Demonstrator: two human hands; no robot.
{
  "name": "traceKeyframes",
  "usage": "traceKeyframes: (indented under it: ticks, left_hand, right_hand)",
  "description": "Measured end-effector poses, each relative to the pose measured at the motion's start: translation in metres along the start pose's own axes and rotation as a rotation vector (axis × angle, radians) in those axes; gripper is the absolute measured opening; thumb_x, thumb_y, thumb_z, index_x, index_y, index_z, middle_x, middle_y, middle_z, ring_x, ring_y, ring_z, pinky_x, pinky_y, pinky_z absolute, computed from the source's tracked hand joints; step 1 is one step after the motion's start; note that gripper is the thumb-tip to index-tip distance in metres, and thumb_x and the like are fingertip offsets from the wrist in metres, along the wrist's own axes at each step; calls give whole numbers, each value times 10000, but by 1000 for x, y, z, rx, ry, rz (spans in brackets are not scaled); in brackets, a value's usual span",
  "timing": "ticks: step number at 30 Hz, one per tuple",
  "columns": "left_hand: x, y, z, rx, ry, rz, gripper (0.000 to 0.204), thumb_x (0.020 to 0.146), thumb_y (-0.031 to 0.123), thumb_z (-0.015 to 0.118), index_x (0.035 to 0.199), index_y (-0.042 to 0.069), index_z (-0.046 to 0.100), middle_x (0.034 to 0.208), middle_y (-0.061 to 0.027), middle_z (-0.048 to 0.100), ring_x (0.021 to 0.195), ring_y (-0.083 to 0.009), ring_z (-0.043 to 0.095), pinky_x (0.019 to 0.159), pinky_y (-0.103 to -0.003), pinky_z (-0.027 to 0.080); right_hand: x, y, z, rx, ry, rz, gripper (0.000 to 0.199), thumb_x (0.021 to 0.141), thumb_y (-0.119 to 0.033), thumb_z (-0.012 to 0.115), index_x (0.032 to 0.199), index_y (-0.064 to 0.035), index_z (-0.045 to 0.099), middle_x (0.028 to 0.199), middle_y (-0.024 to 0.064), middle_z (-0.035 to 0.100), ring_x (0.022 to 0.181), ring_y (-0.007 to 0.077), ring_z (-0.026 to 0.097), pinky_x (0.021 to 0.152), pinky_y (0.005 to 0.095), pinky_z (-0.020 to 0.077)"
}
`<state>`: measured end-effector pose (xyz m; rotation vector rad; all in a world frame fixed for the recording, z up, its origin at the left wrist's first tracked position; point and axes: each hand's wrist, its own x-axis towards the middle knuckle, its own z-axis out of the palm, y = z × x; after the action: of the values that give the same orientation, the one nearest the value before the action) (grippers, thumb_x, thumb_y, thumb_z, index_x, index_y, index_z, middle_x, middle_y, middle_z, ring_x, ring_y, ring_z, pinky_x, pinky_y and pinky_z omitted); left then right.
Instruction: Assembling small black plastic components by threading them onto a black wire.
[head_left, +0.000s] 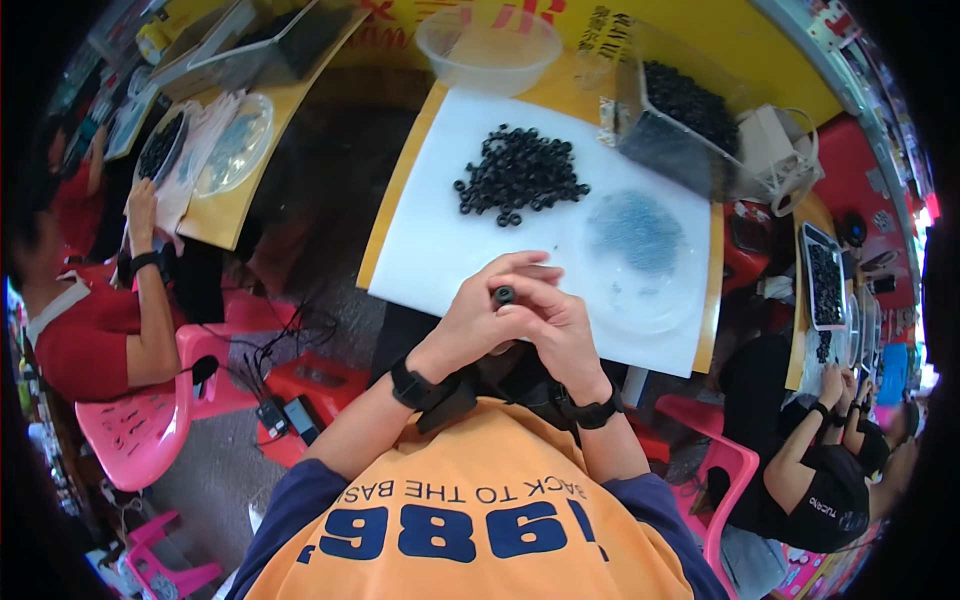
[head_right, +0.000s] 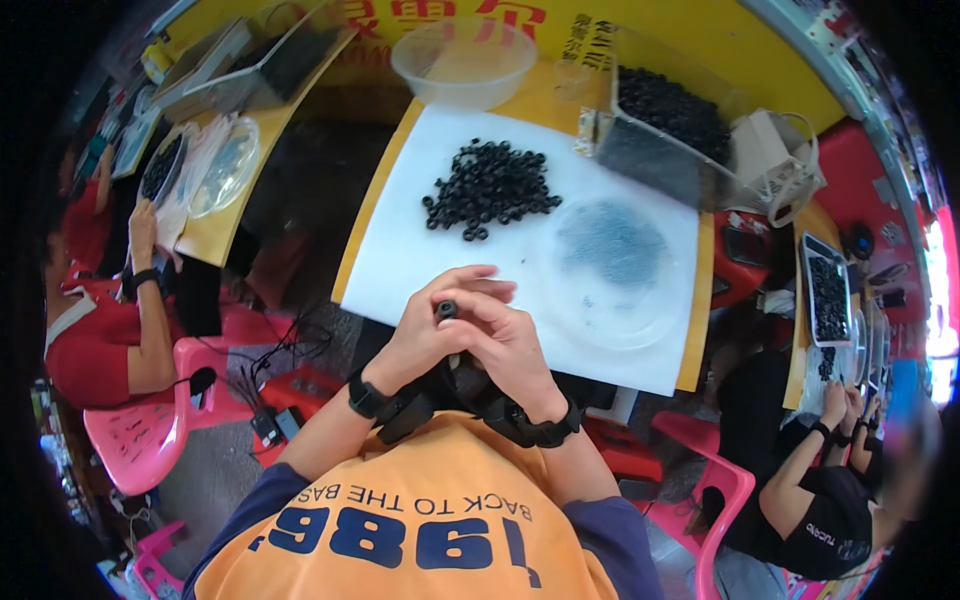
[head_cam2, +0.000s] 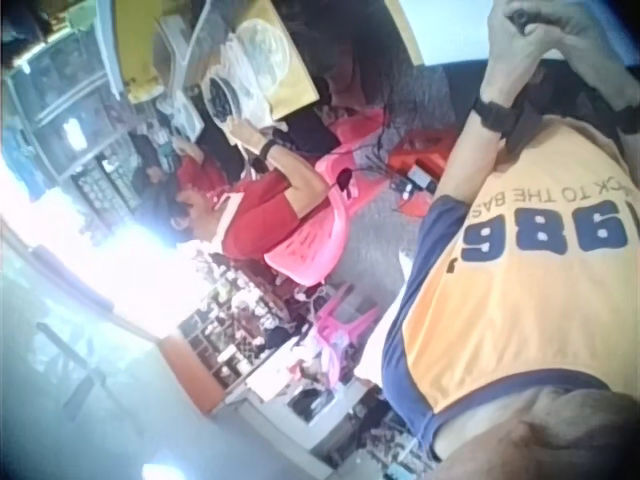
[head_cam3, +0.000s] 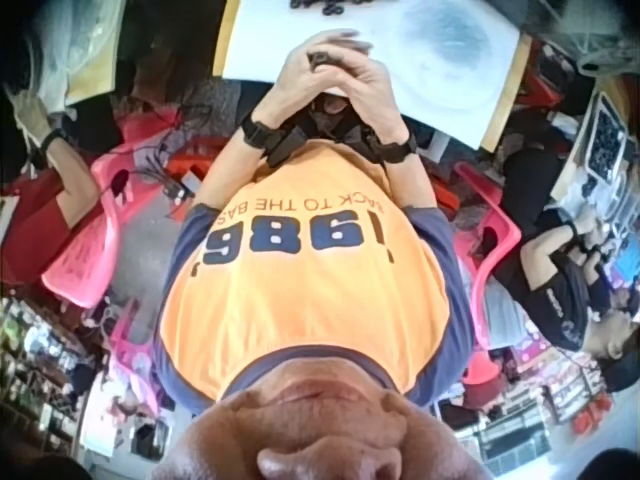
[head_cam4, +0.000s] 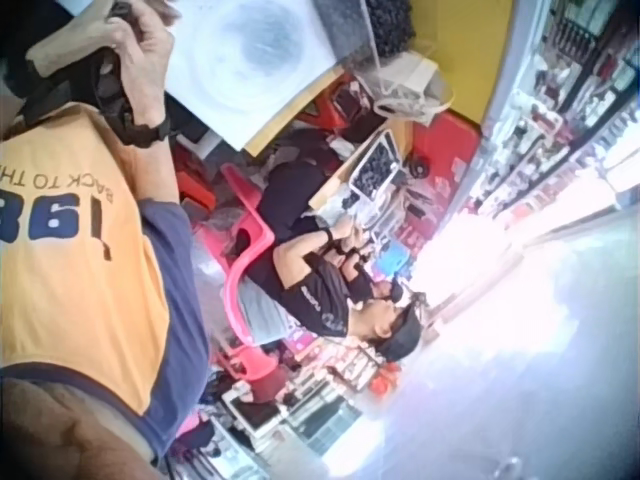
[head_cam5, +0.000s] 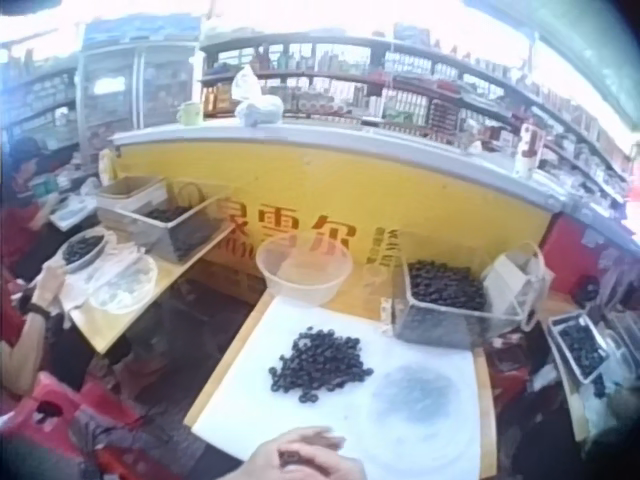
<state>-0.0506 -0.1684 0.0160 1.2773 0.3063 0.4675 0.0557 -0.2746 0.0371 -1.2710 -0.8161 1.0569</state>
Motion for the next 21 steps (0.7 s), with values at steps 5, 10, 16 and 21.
traceKeyframes:
  ticks: [5, 10, 16, 21]
  left_hand:
    - [3, -19, -16, -370, 125, -47, 519, 998, 177, 643, 1448, 2, 454, 1316, -180, 630, 1194, -218, 629, 960, -322, 525]
    - [0, -30, -37, 7, 387, -200, 193, 999, 160, 653, 1078, -10, 695, 912, -76, 719, 842, -130, 678, 754, -253, 526]
    - [5, -20, -51, 196, 353, -309, 178, 938, 166, 733, 886, -4, 731, 757, -34, 684, 692, -92, 613, 624, -223, 460]
    - [37, -26, -54, 607, 403, -44, 186, 895, 121, 740, 1018, -19, 744, 877, -67, 725, 759, -124, 641, 699, -255, 513]
  right_hand:
    - [20, -41, -53, -323, -107, 28, 291, 968, -98, 665, 1248, -26, 702, 973, 4, 706, 890, 58, 606, 790, 213, 490]
    - [80, -82, -153, 398, 131, -290, 428, 1000, -127, 633, 1398, 12, 557, 1259, 158, 674, 1070, 163, 650, 956, 298, 499]
    - [51, -77, -146, 286, 177, -68, 477, 1023, -143, 608, 1447, 33, 476, 1290, 198, 653, 1101, 186, 650, 956, 314, 511]
    - [-2, -59, -160, -126, 306, -62, 223, 988, -139, 657, 1136, 10, 731, 956, 58, 741, 825, 78, 622, 787, 222, 488]
